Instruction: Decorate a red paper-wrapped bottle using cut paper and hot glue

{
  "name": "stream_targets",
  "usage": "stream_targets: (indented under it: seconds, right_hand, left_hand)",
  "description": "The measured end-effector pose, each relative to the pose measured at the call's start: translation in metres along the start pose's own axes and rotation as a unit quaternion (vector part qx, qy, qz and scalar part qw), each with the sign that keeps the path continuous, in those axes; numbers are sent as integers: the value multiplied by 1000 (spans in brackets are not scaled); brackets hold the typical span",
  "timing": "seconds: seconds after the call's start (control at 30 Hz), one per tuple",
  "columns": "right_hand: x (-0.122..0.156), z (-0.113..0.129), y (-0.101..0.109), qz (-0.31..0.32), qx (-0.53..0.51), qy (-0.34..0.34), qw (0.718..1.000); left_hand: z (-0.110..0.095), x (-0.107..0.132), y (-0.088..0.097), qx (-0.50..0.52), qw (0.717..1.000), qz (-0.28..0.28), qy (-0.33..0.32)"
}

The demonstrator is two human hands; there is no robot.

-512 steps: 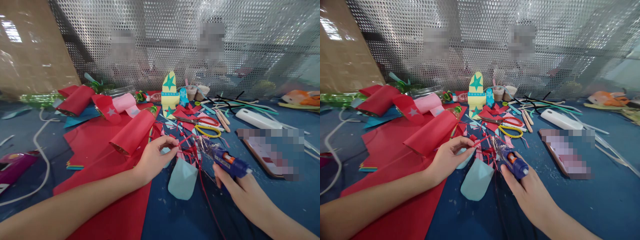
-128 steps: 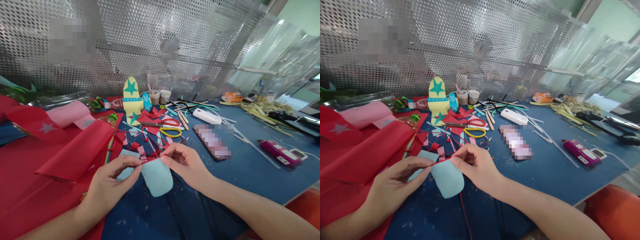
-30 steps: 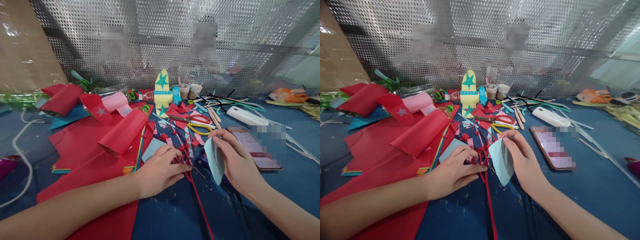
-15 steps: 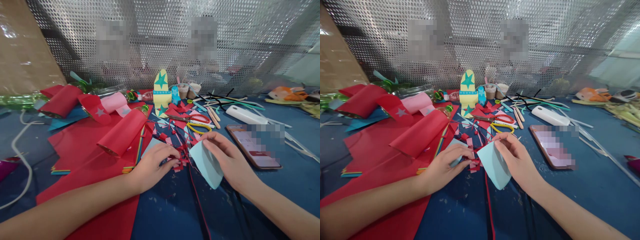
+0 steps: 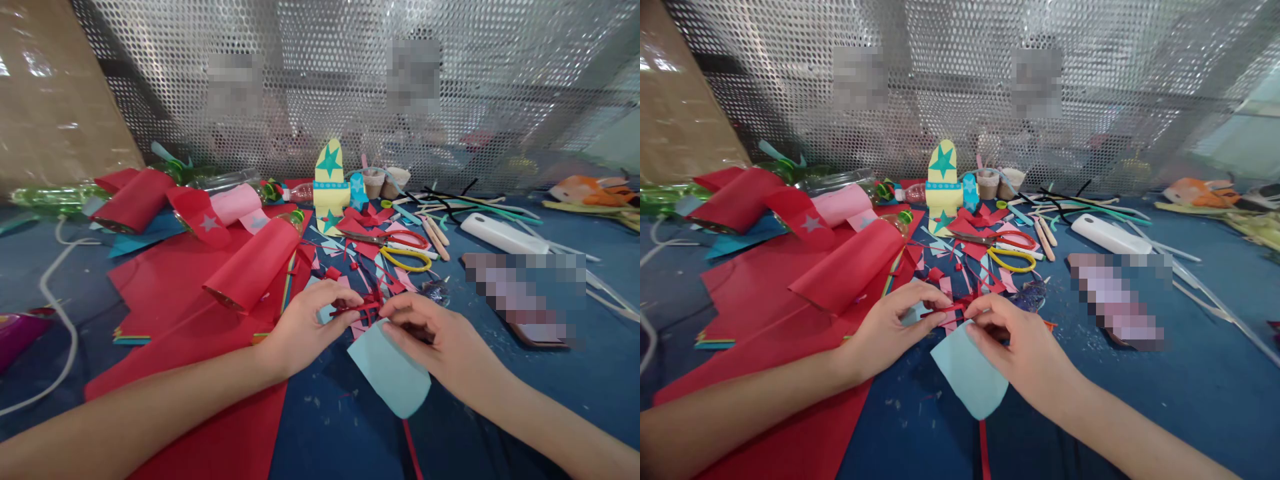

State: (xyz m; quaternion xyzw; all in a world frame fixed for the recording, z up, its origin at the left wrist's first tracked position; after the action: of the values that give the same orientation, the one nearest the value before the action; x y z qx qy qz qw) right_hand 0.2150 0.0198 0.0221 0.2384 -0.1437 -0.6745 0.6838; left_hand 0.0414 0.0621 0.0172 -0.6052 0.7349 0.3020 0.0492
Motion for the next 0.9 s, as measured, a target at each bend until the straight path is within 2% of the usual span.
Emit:
stream_targets:
  seconds: [0.2,0.4,0.57,0.77,0.9]
  right_hand:
    - [1,0,0,-39,1,-7,999]
    - [0,-2,3,-70,10,1,997]
    - [-1,-4,0,-54,7,8,998]
    - [-1,2,4,-93,67,63,991]
    - [1,9,2,-74,71,86,991]
  left_hand:
    - [-2,-1,0,7,1000,3,-26]
    - [8,1,-1,19,1000,0,21]
    - [13,3,-3,28,998,-4,64]
    - [7,2,-2,24,999,0,36]
    - [-1,2,-2,28,999,28,-23]
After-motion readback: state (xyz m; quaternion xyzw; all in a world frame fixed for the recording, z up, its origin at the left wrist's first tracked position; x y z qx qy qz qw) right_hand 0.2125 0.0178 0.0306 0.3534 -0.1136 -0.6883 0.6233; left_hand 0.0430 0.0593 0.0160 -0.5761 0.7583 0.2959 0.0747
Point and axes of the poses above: each hand's wrist, its own x-axis away from the middle knuckle, its own y-axis out of the back of the hand, z = x × y, the point moved 4 cm from there along -x, towards the middle knuckle, and after that the axes turned 13 degrees about -z, right-handed, at the moved point
